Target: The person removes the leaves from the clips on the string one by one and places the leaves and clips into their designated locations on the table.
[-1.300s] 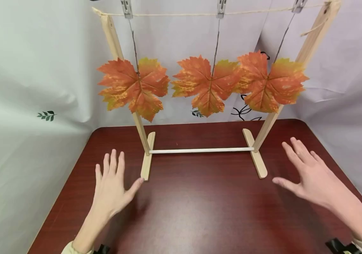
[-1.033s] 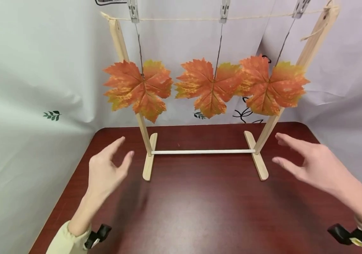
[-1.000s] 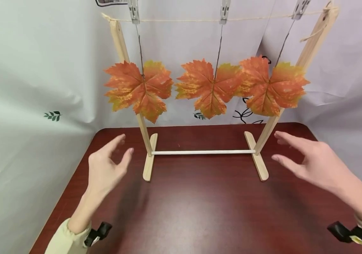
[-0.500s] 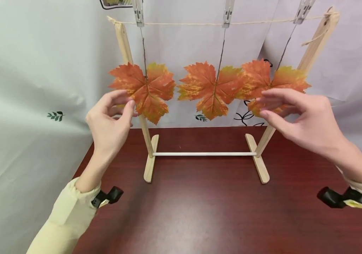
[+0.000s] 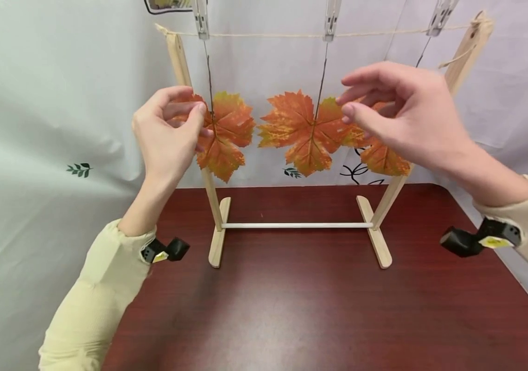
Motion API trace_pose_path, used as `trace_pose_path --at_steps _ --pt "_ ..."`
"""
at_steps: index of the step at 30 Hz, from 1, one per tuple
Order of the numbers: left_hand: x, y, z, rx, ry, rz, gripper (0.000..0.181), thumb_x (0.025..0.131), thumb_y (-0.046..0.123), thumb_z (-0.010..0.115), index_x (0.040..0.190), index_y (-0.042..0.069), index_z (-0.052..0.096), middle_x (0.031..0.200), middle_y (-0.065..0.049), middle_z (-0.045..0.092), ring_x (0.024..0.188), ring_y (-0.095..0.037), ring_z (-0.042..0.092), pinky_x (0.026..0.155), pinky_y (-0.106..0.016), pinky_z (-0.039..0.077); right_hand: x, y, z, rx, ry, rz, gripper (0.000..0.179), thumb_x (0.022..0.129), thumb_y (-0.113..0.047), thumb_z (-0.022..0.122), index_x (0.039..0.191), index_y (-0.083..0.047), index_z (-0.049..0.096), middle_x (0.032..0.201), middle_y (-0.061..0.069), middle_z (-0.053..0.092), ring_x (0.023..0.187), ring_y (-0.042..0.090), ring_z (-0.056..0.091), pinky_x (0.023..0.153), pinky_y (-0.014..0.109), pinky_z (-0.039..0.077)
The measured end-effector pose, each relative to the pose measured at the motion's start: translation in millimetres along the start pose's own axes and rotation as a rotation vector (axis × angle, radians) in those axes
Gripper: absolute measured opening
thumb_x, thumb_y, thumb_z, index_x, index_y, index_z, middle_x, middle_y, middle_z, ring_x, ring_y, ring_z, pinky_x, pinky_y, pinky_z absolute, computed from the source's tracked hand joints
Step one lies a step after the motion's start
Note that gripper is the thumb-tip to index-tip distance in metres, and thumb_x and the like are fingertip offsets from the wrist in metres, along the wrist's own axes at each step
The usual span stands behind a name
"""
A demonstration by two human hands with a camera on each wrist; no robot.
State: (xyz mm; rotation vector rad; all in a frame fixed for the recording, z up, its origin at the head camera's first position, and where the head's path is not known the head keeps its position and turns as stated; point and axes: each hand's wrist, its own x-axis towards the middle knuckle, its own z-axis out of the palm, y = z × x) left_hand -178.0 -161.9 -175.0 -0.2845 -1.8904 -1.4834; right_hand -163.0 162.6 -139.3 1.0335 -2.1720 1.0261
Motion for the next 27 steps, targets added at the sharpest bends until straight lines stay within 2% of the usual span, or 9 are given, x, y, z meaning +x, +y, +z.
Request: trace_pose_path --at_steps 3,5,9,13,16,20,27 --pt "6.4 1.1 0.9 0.011 -0.010 -0.036 0.022 0.089 0.008 0.069 0.111 0.006 0.070 0.088 -0.008 0.073 0.052 -0.017 0.067 0.043 -0.025 0.052 13.2 -0.6 2.2 0.029 -0.011 0.028 0.029 0.093 -0.005 0.066 0.122 -0.004 0.068 0.101 0.010 0.073 0.081 0.017 0.071 0.063 0.023 0.054" --pt "10.0 1.6 2.2 0.034 -0.013 -0.046 0.024 0.089 0.009 0.070 0.113 0.006 0.070 0.088 -0.009 0.073 0.049 -0.017 0.065 0.043 -0.025 0.052 23.6 1.0 3.8 0.045 -0.025 0.007 0.028 0.095 -0.009 0.066 0.123 -0.004 0.068 0.100 0.011 0.073 0.080 0.018 0.071 0.060 0.025 0.055" --pt "16.4 3.2 5.6 0.090 -0.006 -0.039 0.025 0.089 0.011 0.070 0.114 0.007 0.071 0.089 -0.012 0.074 0.045 -0.014 0.063 0.047 -0.024 0.053 44.1 -5.0 9.3 0.050 -0.037 -0.018 0.028 0.096 -0.013 0.065 0.122 -0.004 0.068 0.098 0.007 0.073 0.078 0.018 0.071 0.057 0.027 0.054" --pt "21.3 4.9 8.1 0.091 -0.006 -0.049 0.026 0.089 0.012 0.070 0.115 0.007 0.070 0.091 -0.012 0.074 0.045 -0.013 0.063 0.047 -0.024 0.053 62.6 -17.8 15.0 0.024 -0.042 -0.027 0.029 0.096 -0.015 0.065 0.123 -0.004 0.066 0.096 0.003 0.073 0.076 0.015 0.070 0.057 0.027 0.053" --pt "24.5 6.0 9.8 0.071 -0.008 -0.057 0.026 0.089 0.011 0.070 0.115 0.006 0.069 0.090 -0.011 0.074 0.045 -0.014 0.063 0.045 -0.025 0.053 76.2 -22.1 18.9 0.033 -0.051 0.001 0.032 0.096 -0.017 0.065 0.126 -0.004 0.064 0.098 0.004 0.072 0.076 0.016 0.069 0.058 0.026 0.052" --pt "27.6 6.3 12.0 0.093 -0.005 -0.040 0.026 0.090 0.011 0.069 0.115 0.006 0.069 0.089 -0.010 0.074 0.046 -0.012 0.063 0.046 -0.024 0.053 93.9 -22.9 23.8 0.074 -0.071 0.084 0.037 0.095 -0.021 0.068 0.130 -0.009 0.062 0.107 0.005 0.070 0.081 0.018 0.069 0.059 0.026 0.052" --pt "29.7 6.1 13.8 0.134 0.004 -0.025 0.027 0.090 0.012 0.069 0.116 0.005 0.070 0.090 -0.012 0.075 0.046 -0.010 0.063 0.048 -0.022 0.053 121.0 -25.0 33.9 0.033 -0.139 0.174 0.044 0.094 -0.029 0.068 0.135 -0.015 0.058 0.114 0.005 0.067 0.085 0.017 0.067 0.062 0.025 0.052"
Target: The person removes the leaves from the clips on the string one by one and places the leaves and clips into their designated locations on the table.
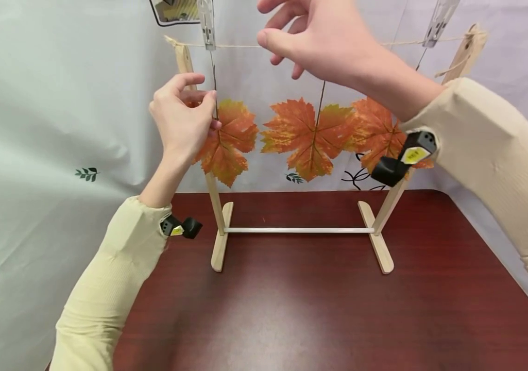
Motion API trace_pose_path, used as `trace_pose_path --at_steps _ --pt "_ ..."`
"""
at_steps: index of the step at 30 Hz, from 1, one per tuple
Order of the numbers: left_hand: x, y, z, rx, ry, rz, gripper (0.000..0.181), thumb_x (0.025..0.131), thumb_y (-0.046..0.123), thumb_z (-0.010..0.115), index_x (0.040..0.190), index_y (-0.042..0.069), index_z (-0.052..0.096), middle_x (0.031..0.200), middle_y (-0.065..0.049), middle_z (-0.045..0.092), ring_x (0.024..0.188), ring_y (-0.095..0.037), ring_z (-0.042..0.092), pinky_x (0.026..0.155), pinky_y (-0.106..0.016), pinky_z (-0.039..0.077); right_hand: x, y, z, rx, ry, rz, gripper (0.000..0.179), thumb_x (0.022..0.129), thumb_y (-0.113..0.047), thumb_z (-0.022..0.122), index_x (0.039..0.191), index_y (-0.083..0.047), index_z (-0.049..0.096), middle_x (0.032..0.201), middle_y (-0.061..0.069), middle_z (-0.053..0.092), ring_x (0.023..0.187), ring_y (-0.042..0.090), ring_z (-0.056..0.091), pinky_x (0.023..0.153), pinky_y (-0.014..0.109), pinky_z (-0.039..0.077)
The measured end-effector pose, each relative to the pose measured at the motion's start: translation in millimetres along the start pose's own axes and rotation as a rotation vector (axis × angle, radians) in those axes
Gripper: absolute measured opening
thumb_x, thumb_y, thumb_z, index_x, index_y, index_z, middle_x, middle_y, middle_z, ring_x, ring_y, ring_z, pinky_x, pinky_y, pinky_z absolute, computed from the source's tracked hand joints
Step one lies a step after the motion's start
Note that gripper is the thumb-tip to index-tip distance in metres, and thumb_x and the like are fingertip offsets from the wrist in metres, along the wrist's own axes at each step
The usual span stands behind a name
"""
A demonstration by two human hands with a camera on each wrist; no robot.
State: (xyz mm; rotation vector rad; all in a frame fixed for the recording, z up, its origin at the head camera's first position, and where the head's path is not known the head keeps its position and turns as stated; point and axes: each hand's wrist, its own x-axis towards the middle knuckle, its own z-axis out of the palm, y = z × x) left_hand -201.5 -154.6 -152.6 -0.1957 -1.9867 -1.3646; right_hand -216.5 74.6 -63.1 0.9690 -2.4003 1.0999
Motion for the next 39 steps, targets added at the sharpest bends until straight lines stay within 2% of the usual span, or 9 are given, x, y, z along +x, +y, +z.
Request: trace_pose_path --at_steps 6,13,17,20,25,29,33,39 --pt "0.6 -0.4 3.3 0.071 0.015 0.020 0.027 0.091 0.014 0.067 0.117 0.007 0.071 0.091 -0.011 0.075 0.046 -0.009 0.062 0.049 -0.020 0.052 15.7 -8.1 7.9 0.014 -0.029 0.056 0.045 0.095 -0.030 0.067 0.136 -0.016 0.055 0.115 0.002 0.065 0.086 0.019 0.066 0.064 0.028 0.051" --pt "1.1 -1.0 8.0 0.122 0.024 0.025 0.029 0.091 0.016 0.067 0.119 0.008 0.071 0.092 -0.008 0.076 0.045 -0.005 0.061 0.053 -0.018 0.051 29.3 -13.1 15.1 -0.066 -0.027 0.038 0.046 0.096 -0.031 0.064 0.138 -0.014 0.054 0.115 0.000 0.064 0.085 0.014 0.065 0.067 0.028 0.052" --pt "1.2 -1.9 10.0 0.123 0.027 0.026 0.030 0.091 0.016 0.067 0.120 0.008 0.071 0.092 -0.008 0.076 0.045 -0.006 0.060 0.058 -0.018 0.051 37.6 -15.3 19.9 -0.049 -0.038 0.064 0.046 0.096 -0.030 0.063 0.138 -0.014 0.053 0.115 0.000 0.064 0.083 0.013 0.064 0.066 0.026 0.052" --pt "1.0 -2.5 11.8 0.106 0.018 0.027 0.030 0.092 0.016 0.067 0.120 0.008 0.070 0.092 -0.009 0.075 0.045 -0.009 0.060 0.055 -0.019 0.051 44.0 -17.1 24.2 -0.023 -0.051 0.097 0.046 0.096 -0.030 0.064 0.139 -0.015 0.052 0.116 0.000 0.063 0.083 0.012 0.063 0.065 0.025 0.052" --pt "1.6 -1.9 14.9 0.120 0.027 0.037 0.030 0.093 0.017 0.066 0.121 0.008 0.070 0.092 -0.008 0.076 0.046 -0.009 0.060 0.052 -0.020 0.049 54.3 -20.7 29.1 -0.048 -0.082 0.127 0.050 0.098 -0.032 0.062 0.143 -0.015 0.049 0.123 0.000 0.061 0.080 0.009 0.060 0.066 0.023 0.052" --pt "3.8 -0.2 17.6 0.146 0.045 0.056 0.029 0.092 0.016 0.065 0.119 0.008 0.071 0.091 -0.008 0.076 0.045 -0.007 0.059 0.061 -0.019 0.049 63.1 -23.9 28.3 -0.051 -0.114 0.182 0.046 0.099 -0.037 0.060 0.141 -0.018 0.052 0.125 -0.001 0.059 0.074 0.008 0.056 0.071 0.022 0.047" --pt "5.6 -0.3 19.0 0.154 0.057 0.062 0.027 0.091 0.014 0.065 0.117 0.007 0.072 0.088 -0.009 0.075 0.045 -0.004 0.058 0.075 -0.017 0.049 69.9 -25.7 27.4 -0.067 -0.150 0.195 0.039 0.101 -0.040 0.056 0.134 -0.019 0.056 0.121 -0.003 0.056 0.077 0.007 0.052 0.075 0.023 0.044" --pt "5.4 -3.3 19.6 0.164 0.063 0.067 0.027 0.092 0.015 0.066 0.117 0.007 0.072 0.087 -0.008 0.075 0.045 -0.004 0.058 0.080 -0.019 0.048 74.7 -27.8 29.0 -0.055 -0.162 0.235 0.043 0.100 -0.041 0.058 0.136 -0.018 0.055 0.122 -0.002 0.058 0.067 0.010 0.052 0.073 0.022 0.042"
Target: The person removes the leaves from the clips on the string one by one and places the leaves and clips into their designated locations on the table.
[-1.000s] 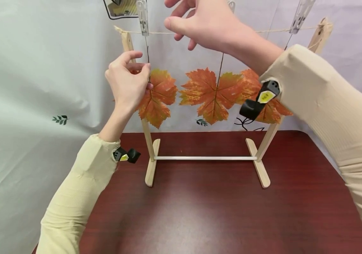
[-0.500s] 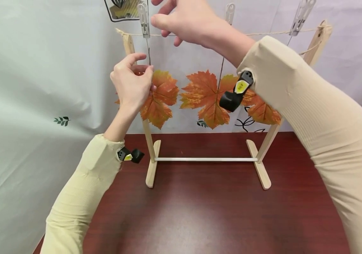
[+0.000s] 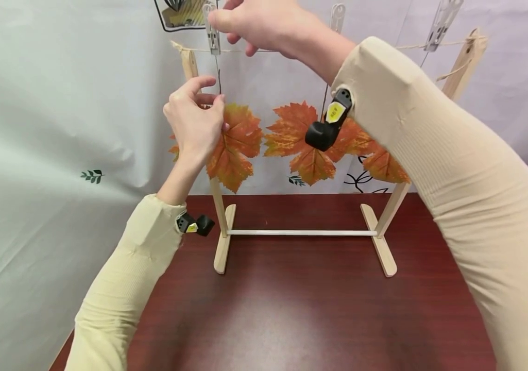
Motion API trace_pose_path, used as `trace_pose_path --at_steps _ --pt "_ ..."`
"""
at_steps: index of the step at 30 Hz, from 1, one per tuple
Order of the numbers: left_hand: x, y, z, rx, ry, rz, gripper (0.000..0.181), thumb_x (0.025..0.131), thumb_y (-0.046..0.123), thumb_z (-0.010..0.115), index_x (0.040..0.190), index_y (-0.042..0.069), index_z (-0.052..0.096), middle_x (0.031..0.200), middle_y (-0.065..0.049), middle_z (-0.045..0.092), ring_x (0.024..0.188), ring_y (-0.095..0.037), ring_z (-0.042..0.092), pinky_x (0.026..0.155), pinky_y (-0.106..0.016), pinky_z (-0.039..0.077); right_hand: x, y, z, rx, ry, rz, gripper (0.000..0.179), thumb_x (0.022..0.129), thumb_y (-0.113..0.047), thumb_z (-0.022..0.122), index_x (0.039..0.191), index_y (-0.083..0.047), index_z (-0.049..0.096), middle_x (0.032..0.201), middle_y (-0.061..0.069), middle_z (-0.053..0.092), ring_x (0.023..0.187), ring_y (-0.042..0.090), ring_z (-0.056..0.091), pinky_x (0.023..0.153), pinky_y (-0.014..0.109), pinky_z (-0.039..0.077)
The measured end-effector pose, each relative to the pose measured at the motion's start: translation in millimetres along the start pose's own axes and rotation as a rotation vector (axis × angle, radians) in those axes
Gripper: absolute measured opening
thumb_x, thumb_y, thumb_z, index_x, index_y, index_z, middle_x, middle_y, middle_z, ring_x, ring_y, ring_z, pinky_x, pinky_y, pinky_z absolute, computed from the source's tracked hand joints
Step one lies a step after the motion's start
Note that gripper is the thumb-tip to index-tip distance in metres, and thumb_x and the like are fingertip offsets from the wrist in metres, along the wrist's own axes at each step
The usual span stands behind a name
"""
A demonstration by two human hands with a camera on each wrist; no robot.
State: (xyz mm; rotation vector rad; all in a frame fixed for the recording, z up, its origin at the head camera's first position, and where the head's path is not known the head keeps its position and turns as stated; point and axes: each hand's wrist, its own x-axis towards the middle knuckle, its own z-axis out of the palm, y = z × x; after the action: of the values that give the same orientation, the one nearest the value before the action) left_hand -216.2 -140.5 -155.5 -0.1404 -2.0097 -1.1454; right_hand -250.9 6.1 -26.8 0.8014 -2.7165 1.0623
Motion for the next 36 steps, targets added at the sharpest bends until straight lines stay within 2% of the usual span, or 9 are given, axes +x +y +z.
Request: trace_pose_path --at_steps 6,13,18,25,30,36 --pt "-0.3 -1.4 -0.4 -0.011 -0.005 0.003 0.025 0.092 0.014 0.066 0.114 0.007 0.074 0.085 -0.009 0.075 0.045 -0.005 0.058 0.080 -0.018 0.048 1.6 -1.8 1.3 0.006 -0.008 0.017 0.051 0.099 -0.042 0.059 0.145 -0.021 0.048 0.129 -0.003 0.056 0.068 0.010 0.052 0.072 0.022 0.042" --pt "-2.5 -3.1 -2.0 -0.049 -0.012 -0.014 0.020 0.092 0.015 0.066 0.110 0.008 0.074 0.084 -0.008 0.075 0.046 -0.010 0.060 0.054 -0.018 0.050 5.1 -1.4 2.6 0.060 -0.030 -0.026 0.045 0.101 -0.037 0.057 0.142 -0.021 0.048 0.136 -0.005 0.053 0.092 0.007 0.052 0.070 0.021 0.044" --pt "-2.6 -3.6 -2.7 -0.083 -0.020 -0.016 0.019 0.092 0.013 0.067 0.108 0.007 0.074 0.084 -0.009 0.074 0.046 -0.012 0.061 0.053 -0.019 0.051 9.2 -1.5 2.1 0.088 -0.035 -0.016 0.044 0.102 -0.037 0.056 0.141 -0.020 0.049 0.136 -0.006 0.052 0.094 0.007 0.051 0.070 0.020 0.043" --pt "-3.3 -3.7 -2.2 -0.106 -0.034 -0.027 0.018 0.093 0.012 0.066 0.107 0.006 0.074 0.085 -0.010 0.074 0.047 -0.014 0.061 0.052 -0.020 0.051 13.9 -1.3 3.6 0.145 -0.039 0.017 0.041 0.102 -0.036 0.056 0.140 -0.020 0.051 0.126 -0.007 0.053 0.091 0.006 0.050 0.066 0.019 0.041" --pt "-2.6 -3.2 -1.3 -0.108 -0.035 -0.023 0.018 0.093 0.012 0.066 0.107 0.006 0.075 0.085 -0.009 0.074 0.047 -0.014 0.061 0.052 -0.020 0.051 15.8 -0.8 4.8 0.129 -0.027 0.016 0.033 0.104 -0.035 0.053 0.133 -0.020 0.054 0.117 -0.007 0.051 0.088 0.006 0.048 0.065 0.019 0.039" --pt "-2.1 -2.6 -0.2 -0.106 -0.030 -0.022 0.018 0.093 0.011 0.066 0.107 0.006 0.075 0.084 -0.010 0.074 0.046 -0.014 0.061 0.051 -0.020 0.051 15.5 -0.7 5.2 0.119 -0.008 0.016 0.031 0.105 -0.034 0.051 0.131 -0.020 0.056 0.115 -0.007 0.049 0.092 0.006 0.046 0.066 0.018 0.037"
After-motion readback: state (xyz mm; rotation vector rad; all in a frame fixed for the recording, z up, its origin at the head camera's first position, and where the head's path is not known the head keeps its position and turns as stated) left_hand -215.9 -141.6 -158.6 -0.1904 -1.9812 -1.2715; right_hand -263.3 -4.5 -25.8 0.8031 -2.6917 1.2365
